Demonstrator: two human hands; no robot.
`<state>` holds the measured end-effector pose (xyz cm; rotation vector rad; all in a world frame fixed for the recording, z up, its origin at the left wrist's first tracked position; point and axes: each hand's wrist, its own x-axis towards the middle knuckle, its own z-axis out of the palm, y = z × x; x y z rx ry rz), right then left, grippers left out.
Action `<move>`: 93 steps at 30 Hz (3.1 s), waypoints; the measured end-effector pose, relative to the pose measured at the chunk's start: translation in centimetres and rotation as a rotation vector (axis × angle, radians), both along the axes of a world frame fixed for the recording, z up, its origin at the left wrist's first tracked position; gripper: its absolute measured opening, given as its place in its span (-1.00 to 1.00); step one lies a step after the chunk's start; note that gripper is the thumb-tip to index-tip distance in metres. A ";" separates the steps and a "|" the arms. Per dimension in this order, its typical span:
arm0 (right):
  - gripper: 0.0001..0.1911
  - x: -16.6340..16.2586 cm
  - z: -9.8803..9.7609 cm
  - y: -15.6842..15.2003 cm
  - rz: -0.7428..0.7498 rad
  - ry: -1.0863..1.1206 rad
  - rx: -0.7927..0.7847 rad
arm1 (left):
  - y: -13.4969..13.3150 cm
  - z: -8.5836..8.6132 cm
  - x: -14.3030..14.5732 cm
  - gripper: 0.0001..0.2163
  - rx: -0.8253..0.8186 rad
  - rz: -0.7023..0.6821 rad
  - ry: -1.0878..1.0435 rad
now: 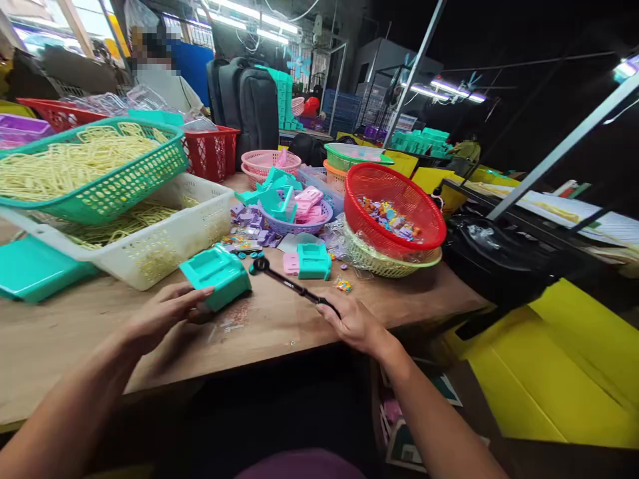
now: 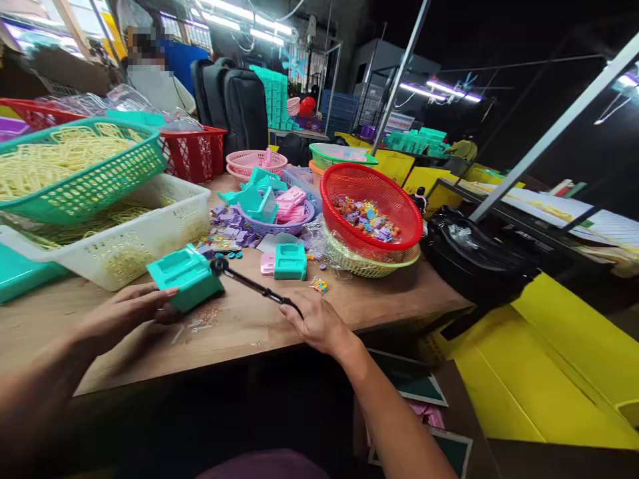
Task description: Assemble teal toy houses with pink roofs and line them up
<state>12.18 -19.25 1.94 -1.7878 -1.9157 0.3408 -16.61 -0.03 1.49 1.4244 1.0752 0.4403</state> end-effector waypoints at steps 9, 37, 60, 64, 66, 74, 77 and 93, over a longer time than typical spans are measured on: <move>-0.74 -1.5 -3.1 0.8 -0.099 -0.243 0.056 | 1.5 3.0 0.8 -0.57 0.308 -0.170 0.105; -0.61 -3.7 -0.7 11.8 0.098 -0.037 -0.031 | 5.0 3.4 5.0 -0.85 1.167 -0.528 0.575; -0.68 3.7 -1.8 12.4 -0.161 -0.144 -0.196 | 3.3 0.6 20.4 -0.47 1.110 -0.974 0.716; -0.62 3.5 -1.2 12.3 -0.149 -0.158 -0.237 | 3.0 0.7 21.4 -0.53 1.142 -1.020 0.766; -0.62 3.0 0.4 11.5 -0.136 -0.163 -0.186 | 2.9 1.4 21.4 -0.56 1.136 -1.027 0.761; -0.79 9.1 11.5 7.1 -0.306 -0.106 0.236 | 1.3 13.4 27.1 -0.62 1.243 -0.881 0.270; -0.79 15.3 12.7 7.5 -0.500 -0.177 0.134 | 1.3 16.0 34.5 -0.63 1.323 -0.947 0.401; -0.74 23.6 8.1 8.2 -0.561 -0.252 -0.212 | 2.4 10.2 45.4 -0.88 1.168 -1.310 0.486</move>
